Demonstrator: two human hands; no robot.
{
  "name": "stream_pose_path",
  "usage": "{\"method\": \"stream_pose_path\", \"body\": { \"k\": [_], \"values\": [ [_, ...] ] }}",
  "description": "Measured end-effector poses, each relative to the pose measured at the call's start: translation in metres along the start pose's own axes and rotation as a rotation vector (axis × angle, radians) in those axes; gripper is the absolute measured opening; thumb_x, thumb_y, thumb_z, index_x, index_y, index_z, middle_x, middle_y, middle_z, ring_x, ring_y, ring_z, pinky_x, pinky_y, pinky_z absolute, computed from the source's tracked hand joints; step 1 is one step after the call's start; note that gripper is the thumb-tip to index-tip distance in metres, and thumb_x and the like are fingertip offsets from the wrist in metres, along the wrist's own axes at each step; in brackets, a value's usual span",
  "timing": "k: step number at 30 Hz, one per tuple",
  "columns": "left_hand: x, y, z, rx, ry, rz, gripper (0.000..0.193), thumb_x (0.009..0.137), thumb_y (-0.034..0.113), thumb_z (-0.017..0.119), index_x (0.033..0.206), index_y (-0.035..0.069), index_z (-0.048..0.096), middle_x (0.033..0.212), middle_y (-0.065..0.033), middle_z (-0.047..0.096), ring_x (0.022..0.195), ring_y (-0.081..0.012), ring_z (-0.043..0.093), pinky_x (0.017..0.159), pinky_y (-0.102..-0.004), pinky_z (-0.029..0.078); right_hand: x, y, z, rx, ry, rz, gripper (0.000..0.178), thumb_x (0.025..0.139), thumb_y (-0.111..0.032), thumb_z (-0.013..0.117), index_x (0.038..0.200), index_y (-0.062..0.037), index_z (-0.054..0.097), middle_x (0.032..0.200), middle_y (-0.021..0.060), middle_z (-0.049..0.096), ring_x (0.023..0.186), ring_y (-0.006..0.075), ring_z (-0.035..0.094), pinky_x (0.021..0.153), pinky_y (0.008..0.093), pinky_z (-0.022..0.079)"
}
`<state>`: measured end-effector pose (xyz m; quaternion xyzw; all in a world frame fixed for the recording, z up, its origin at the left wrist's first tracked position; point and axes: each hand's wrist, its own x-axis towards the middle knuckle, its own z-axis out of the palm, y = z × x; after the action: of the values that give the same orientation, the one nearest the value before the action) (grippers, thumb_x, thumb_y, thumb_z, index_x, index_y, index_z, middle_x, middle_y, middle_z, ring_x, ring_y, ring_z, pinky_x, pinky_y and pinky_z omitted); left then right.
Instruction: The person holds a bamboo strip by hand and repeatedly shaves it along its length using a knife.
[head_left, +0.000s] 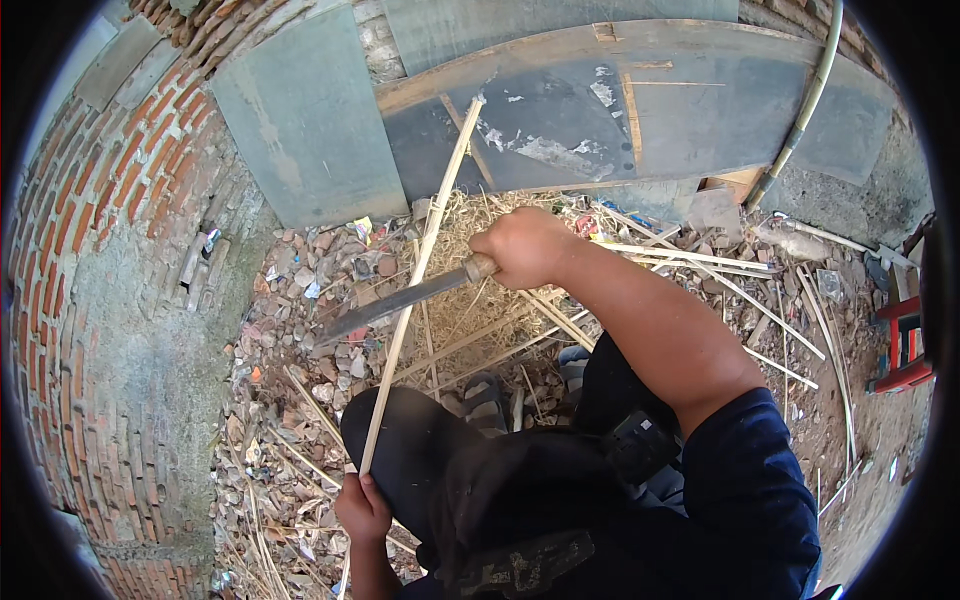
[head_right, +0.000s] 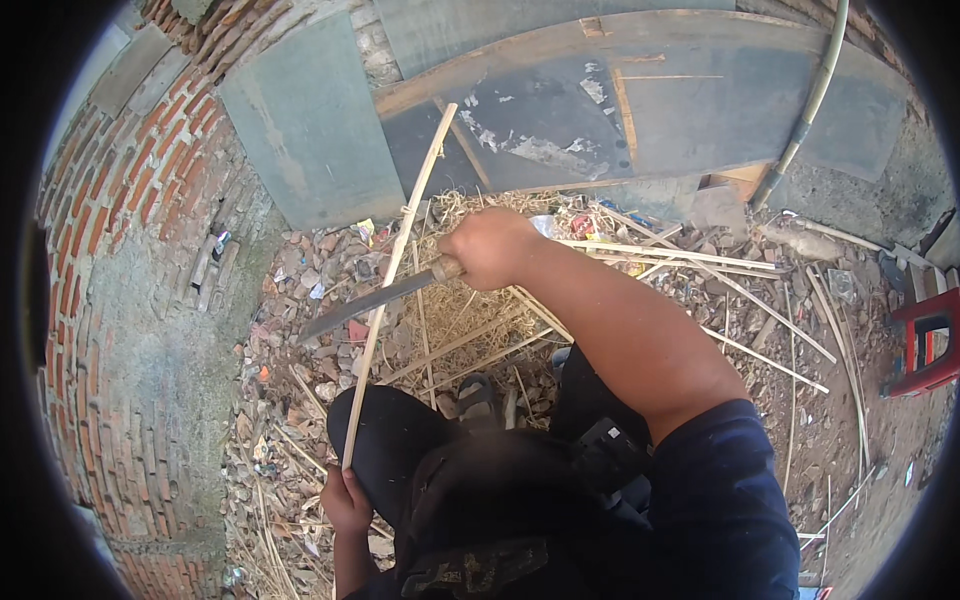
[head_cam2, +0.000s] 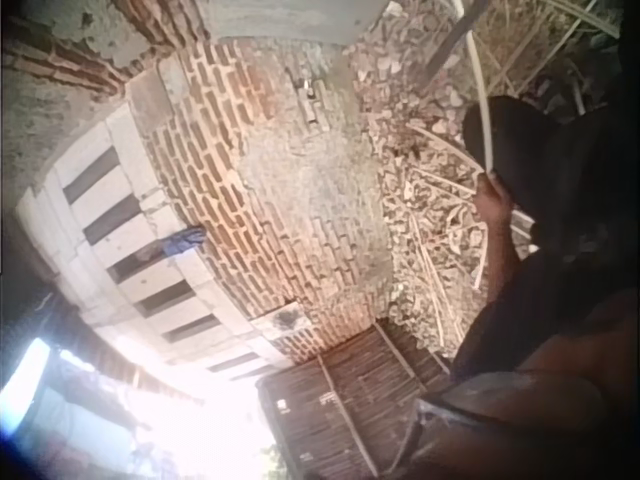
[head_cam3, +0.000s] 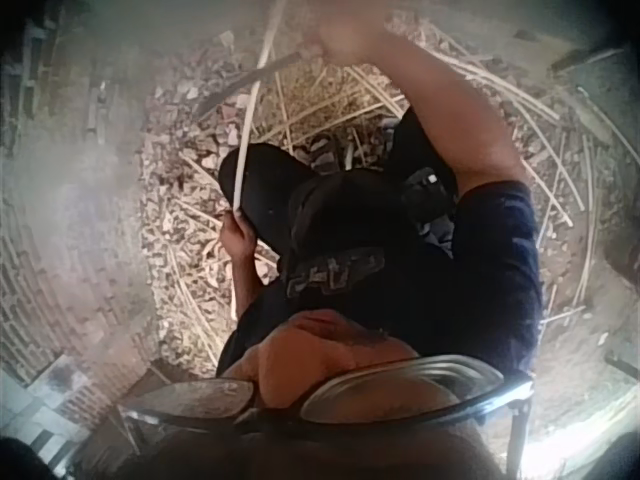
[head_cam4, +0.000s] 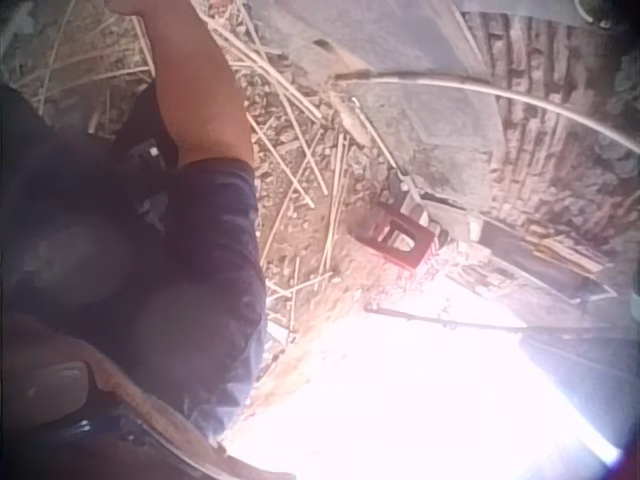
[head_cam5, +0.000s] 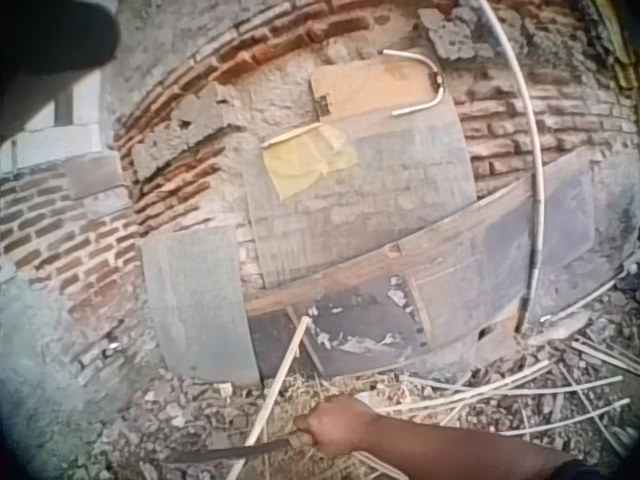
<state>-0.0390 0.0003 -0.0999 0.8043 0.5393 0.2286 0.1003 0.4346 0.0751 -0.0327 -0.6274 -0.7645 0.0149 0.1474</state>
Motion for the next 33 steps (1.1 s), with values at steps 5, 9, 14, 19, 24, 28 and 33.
{"method": "stream_pose_path", "body": {
  "k": [5, 9, 14, 19, 24, 28, 33],
  "values": [
    [-0.004, -0.009, 0.006, -0.015, 0.049, 0.001, 0.035, 0.103, 0.027, 0.050, 0.077, 0.003, 0.049, 0.059, -0.0219, 0.054, 0.055, -0.0468, 0.056, 0.050, -0.0515, 0.040, 0.007, -0.005, -0.010, 0.074, -0.089, 0.105, 0.022, 0.075, -0.019, 0.069, 0.096, -0.0123, 0.070, 0.088, 0.0125, 0.072, 0.088, 0.0337, 0.071, 0.079, 0.0481, 0.057],
    [-0.003, -0.004, 0.005, -0.020, 0.066, -0.028, 0.034, 0.102, 0.027, 0.051, 0.077, 0.004, 0.050, 0.060, -0.0221, 0.055, 0.055, -0.0469, 0.057, 0.050, -0.0517, 0.041, 0.000, 0.021, -0.005, 0.120, 0.037, 0.303, 0.024, 0.076, -0.021, 0.069, 0.098, -0.0109, 0.070, 0.094, 0.0142, 0.074, 0.091, 0.0348, 0.071, 0.083, 0.0490, 0.057],
    [-0.004, -0.006, 0.001, 0.065, 0.047, -0.012, 0.031, 0.102, 0.025, 0.052, 0.080, 0.004, 0.051, 0.062, -0.0235, 0.057, 0.057, -0.0482, 0.058, 0.051, -0.0532, 0.042, -0.008, 0.029, -0.006, 0.171, 0.069, 0.364, 0.023, 0.077, -0.019, 0.067, 0.098, -0.0106, 0.070, 0.091, 0.0166, 0.073, 0.091, 0.0374, 0.071, 0.083, 0.0497, 0.057],
    [-0.004, -0.006, 0.003, 0.068, 0.015, -0.002, 0.031, 0.102, 0.025, 0.050, 0.080, 0.003, 0.050, 0.063, -0.0244, 0.057, 0.057, -0.0488, 0.057, 0.051, -0.0544, 0.041, -0.004, 0.009, -0.009, 0.143, 0.027, 0.237, 0.021, 0.077, -0.019, 0.067, 0.096, -0.0111, 0.069, 0.087, 0.0158, 0.072, 0.088, 0.0364, 0.071, 0.080, 0.0497, 0.057],
    [-0.004, -0.002, 0.001, 0.069, 0.002, -0.015, 0.033, 0.104, 0.025, 0.046, 0.080, 0.002, 0.048, 0.062, -0.0234, 0.054, 0.058, -0.0491, 0.056, 0.051, -0.0538, 0.039, 0.001, -0.015, -0.015, 0.000, -0.083, 0.065, 0.017, 0.079, -0.018, 0.067, 0.096, -0.0142, 0.070, 0.086, 0.0113, 0.073, 0.085, 0.0326, 0.072, 0.077, 0.0476, 0.058],
    [-0.008, -0.008, 0.005, 0.110, 0.052, 0.011, 0.030, 0.101, 0.023, 0.051, 0.079, 0.003, 0.050, 0.061, -0.0232, 0.056, 0.055, -0.0479, 0.057, 0.049, -0.0544, 0.041, 0.006, 0.004, -0.008, 0.071, -0.070, 0.161, 0.019, 0.080, -0.018, 0.066, 0.098, -0.0132, 0.071, 0.089, 0.0131, 0.073, 0.089, 0.0333, 0.072, 0.080, 0.0480, 0.058],
    [-0.003, -0.003, 0.004, 0.154, 0.060, 0.016, 0.029, 0.101, 0.023, 0.051, 0.079, 0.004, 0.050, 0.062, -0.0231, 0.057, 0.055, -0.0472, 0.058, 0.049, -0.0542, 0.041, -0.001, 0.036, 0.005, 0.176, 0.066, 0.420, 0.022, 0.079, -0.017, 0.066, 0.099, -0.0093, 0.070, 0.093, 0.0164, 0.073, 0.093, 0.0367, 0.071, 0.085, 0.0490, 0.057]
  ]
}}
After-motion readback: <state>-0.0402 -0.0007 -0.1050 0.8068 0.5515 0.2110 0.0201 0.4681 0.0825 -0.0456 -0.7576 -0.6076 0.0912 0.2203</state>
